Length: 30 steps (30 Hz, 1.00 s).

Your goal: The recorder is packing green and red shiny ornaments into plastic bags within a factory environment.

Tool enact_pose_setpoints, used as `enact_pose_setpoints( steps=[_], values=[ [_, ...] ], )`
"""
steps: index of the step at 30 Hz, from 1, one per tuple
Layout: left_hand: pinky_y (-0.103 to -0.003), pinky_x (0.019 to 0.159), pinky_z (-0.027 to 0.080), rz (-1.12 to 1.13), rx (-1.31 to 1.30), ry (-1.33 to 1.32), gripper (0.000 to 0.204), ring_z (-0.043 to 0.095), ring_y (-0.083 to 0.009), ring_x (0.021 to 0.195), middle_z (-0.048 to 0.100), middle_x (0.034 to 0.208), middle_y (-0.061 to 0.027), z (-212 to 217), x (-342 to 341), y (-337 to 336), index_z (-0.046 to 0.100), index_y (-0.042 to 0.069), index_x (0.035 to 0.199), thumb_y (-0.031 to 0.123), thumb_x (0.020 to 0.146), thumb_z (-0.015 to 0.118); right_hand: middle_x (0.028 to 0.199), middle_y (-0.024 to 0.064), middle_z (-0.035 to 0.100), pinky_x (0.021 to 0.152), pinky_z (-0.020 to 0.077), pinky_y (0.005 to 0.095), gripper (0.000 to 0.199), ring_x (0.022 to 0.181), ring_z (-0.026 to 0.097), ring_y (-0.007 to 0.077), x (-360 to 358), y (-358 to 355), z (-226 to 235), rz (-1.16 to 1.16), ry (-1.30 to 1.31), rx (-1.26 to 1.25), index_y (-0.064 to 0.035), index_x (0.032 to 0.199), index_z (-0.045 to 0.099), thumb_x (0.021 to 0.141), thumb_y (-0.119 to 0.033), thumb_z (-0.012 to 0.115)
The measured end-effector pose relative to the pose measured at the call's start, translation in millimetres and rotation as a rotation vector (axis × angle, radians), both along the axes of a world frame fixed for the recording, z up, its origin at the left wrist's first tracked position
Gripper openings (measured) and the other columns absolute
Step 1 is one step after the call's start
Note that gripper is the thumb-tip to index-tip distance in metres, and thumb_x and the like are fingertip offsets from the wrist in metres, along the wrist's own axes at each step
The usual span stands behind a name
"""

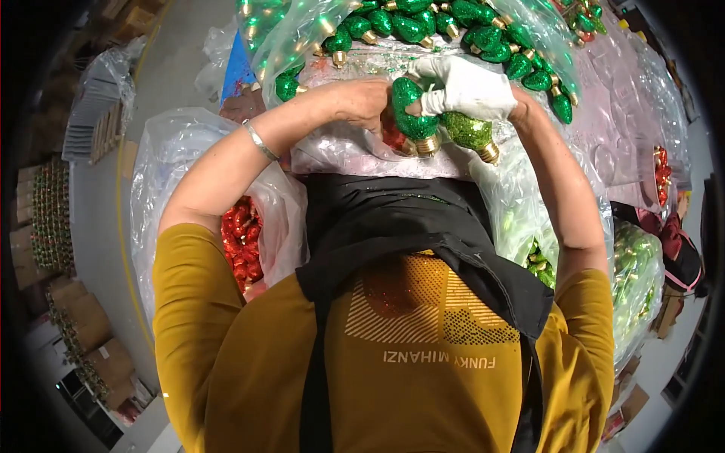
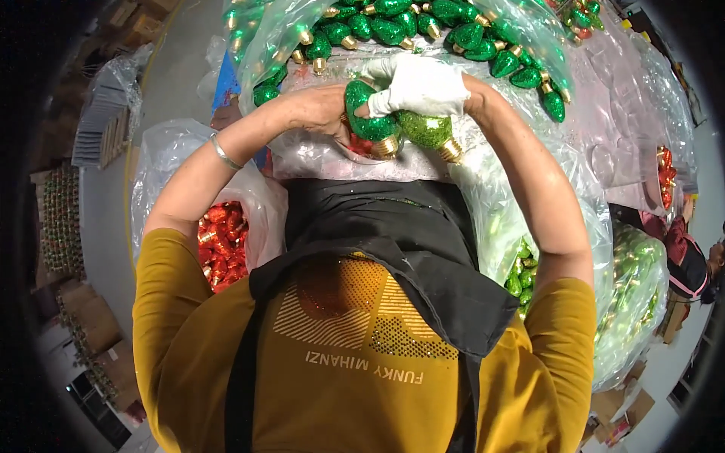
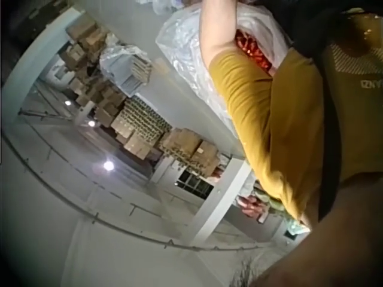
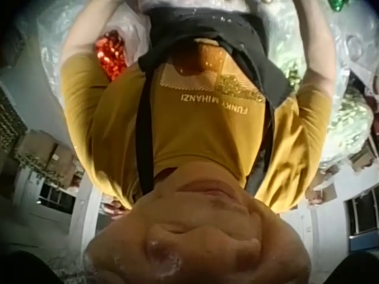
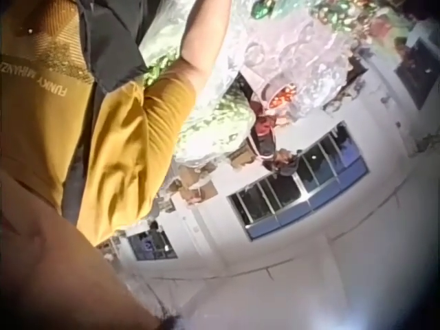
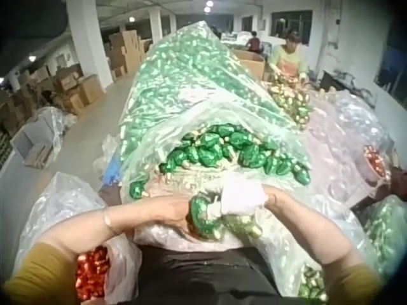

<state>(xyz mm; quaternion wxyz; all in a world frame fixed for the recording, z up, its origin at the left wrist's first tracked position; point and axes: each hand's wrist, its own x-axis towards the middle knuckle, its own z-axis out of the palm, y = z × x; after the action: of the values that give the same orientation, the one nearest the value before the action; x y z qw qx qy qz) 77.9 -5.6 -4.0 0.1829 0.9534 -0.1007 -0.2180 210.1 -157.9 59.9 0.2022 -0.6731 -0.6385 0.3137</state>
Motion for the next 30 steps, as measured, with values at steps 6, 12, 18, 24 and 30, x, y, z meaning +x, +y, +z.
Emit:
enact_pose_setpoints(
  steps=[6,12,18,24,30],
  values=[
    [-0.041,0.076,0.047,-0.083,-0.159,-0.154,0.038,0.06,-0.0363,0.085,0.061,0.083,-0.0224,-2,-16,5,0.055,0.003,0.114,0.023,0.083,0.063,0.085,0.0146,0.067,0.072,0.05,0.0338,0.038,0.077,0.064,0.0202,-14,17,13,0.044,-0.139,-0.193,-0.0001,0.103,0.062,0.077,-0.028,0.069],
    [-0.042,0.074,0.048,-0.058,-0.203,0.047,0.036,0.061,-0.0345,0.082,0.061,0.08,-0.0235,47,-47,-16,0.055,-0.001,0.111,0.03,0.092,0.049,0.066,0.019,0.059,0.061,0.0466,0.0391,0.034,0.062,0.058,0.0326,-35,28,20,0.061,-0.232,-0.041,0.001,0.085,0.063,0.077,-0.032,0.065],
    [-0.041,0.074,0.048,-0.03,-0.039,-0.211,0.035,0.061,-0.0322,0.083,0.061,0.094,-0.0211,-6,-83,-22,0.052,-0.001,0.114,0.024,0.09,0.051,0.065,0.0171,0.059,0.064,0.0475,0.0384,0.025,0.062,0.058,0.033,-42,30,11,0.198,-0.056,0.183,-0.0016,0.082,0.064,0.078,-0.026,0.063],
    [-0.039,0.076,0.048,-0.009,-0.038,-0.571,0.036,0.061,-0.0298,0.089,0.056,0.11,-0.0171,-32,-98,-21,0.052,0.001,0.115,0.019,0.084,0.055,0.075,0.0121,0.062,0.064,0.0509,0.0365,0.021,0.073,0.064,0.0195,-50,21,-5,0.789,-1.102,0.081,-0.0052,0.093,0.059,0.083,-0.023,0.063],
    [-0.038,0.076,0.048,0.025,-0.09,-0.718,0.035,0.061,-0.0288,0.089,0.057,0.106,-0.0156,-47,-94,-27,0.053,0.0,0.113,0.015,0.082,0.056,0.076,0.0115,0.061,0.066,0.0499,0.035,0.017,0.066,0.061,0.0298,-47,26,30,0.453,-0.187,-0.144,-0.004,0.082,0.059,0.083,-0.021,0.058]
  ],
)
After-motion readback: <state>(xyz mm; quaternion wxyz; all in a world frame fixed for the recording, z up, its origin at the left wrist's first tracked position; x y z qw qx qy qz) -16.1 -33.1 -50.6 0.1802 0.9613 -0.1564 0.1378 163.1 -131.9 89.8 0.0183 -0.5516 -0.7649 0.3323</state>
